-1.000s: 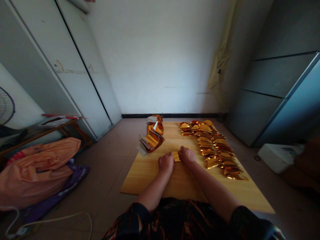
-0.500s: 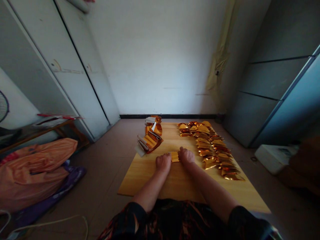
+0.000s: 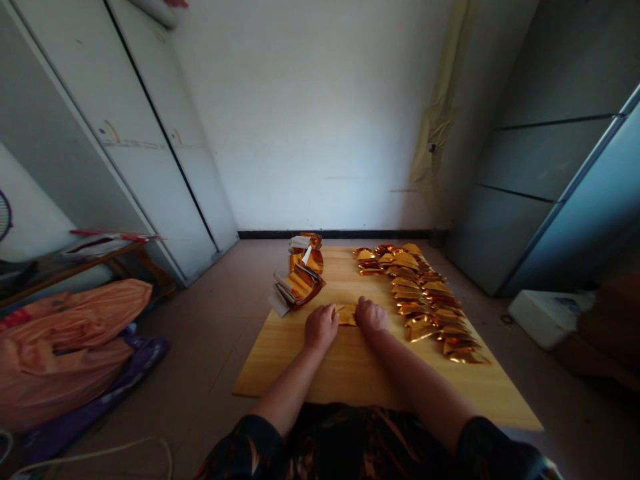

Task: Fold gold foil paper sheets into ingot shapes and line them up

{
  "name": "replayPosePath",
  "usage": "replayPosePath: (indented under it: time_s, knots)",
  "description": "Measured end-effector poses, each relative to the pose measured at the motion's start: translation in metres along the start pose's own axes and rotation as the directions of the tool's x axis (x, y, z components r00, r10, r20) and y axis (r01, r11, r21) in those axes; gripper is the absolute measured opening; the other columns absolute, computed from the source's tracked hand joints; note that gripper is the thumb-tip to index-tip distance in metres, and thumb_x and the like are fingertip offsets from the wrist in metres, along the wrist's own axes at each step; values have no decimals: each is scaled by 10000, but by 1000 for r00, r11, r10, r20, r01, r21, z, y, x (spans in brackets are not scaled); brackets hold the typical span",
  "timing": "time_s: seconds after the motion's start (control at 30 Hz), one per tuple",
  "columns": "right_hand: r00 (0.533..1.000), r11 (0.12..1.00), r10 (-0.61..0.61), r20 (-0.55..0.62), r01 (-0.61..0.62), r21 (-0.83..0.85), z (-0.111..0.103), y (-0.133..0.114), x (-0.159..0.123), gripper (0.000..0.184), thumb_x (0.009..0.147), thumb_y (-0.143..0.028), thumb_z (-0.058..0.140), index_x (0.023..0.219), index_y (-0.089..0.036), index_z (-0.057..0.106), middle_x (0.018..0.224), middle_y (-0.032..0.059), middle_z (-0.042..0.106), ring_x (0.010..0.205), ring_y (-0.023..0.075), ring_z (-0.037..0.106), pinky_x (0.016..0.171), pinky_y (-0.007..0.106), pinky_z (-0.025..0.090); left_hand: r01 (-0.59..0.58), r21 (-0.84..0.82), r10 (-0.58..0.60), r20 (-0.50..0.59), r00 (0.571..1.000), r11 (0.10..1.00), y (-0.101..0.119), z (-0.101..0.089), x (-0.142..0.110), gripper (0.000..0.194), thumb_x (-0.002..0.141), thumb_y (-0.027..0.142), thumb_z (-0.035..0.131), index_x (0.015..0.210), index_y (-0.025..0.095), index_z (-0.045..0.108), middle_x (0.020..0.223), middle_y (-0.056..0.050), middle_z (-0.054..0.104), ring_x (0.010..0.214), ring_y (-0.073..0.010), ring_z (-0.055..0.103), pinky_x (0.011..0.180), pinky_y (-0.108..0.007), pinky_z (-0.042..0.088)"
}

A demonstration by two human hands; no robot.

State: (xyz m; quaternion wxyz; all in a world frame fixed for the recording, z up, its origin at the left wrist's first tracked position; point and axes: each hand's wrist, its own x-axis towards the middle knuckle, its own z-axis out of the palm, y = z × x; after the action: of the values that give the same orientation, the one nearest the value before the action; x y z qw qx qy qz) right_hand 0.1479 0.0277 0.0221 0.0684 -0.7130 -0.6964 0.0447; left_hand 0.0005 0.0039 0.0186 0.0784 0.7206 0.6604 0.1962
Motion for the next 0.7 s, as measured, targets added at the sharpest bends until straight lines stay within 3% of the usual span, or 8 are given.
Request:
replayPosePath:
  time_s: [0.13,0.3,0.47,0.57,0.7]
  knots:
    - [1000,1000,-6,-19,6,-18,5,1,1,316,878,-346,518,1107,-134,570,934,186,664,814,243,669,666,300,495,43,-178,-40,21,999,983,5,6,3,329,841,178,543,1153,230,635,1104,-27,686,1004,-146,613,907,-237,442]
    - [999,1000,-11,-43,10,-26,11,1,3,314,898,-377,498,1083,-137,579,938,187,662,817,241,668,669,304,496,59,-259,-57,16,998,964,6,11,12,338,774,87,579,1060,227,692,1084,-5,699,1035,-143,603,940,-233,436]
    - [998,1000,-5,-62,4,-18,12,0,3,290,914,-359,471,1049,-131,588,914,175,661,799,230,669,673,312,494,26,-349,-9,51,999,937,0,10,17,335,808,130,549,1097,236,680,1130,11,686,1048,-128,607,941,-220,440]
    - [998,1000,0,-64,-2,-30,12,-1,3,252,922,-309,441,1037,-134,582,904,162,663,797,228,670,653,294,489,-44,-289,65,63,996,956,-2,9,18,335,832,147,527,1118,251,667,1160,18,671,1070,-125,591,963,-220,416]
    - [998,999,-13,-57,11,-34,10,-2,2,264,888,-324,514,1069,-139,568,938,173,662,823,251,671,654,305,499,-73,-54,77,62,995,996,1,6,17,289,864,180,491,1070,254,679,1057,-14,691,1031,-152,586,915,-252,410]
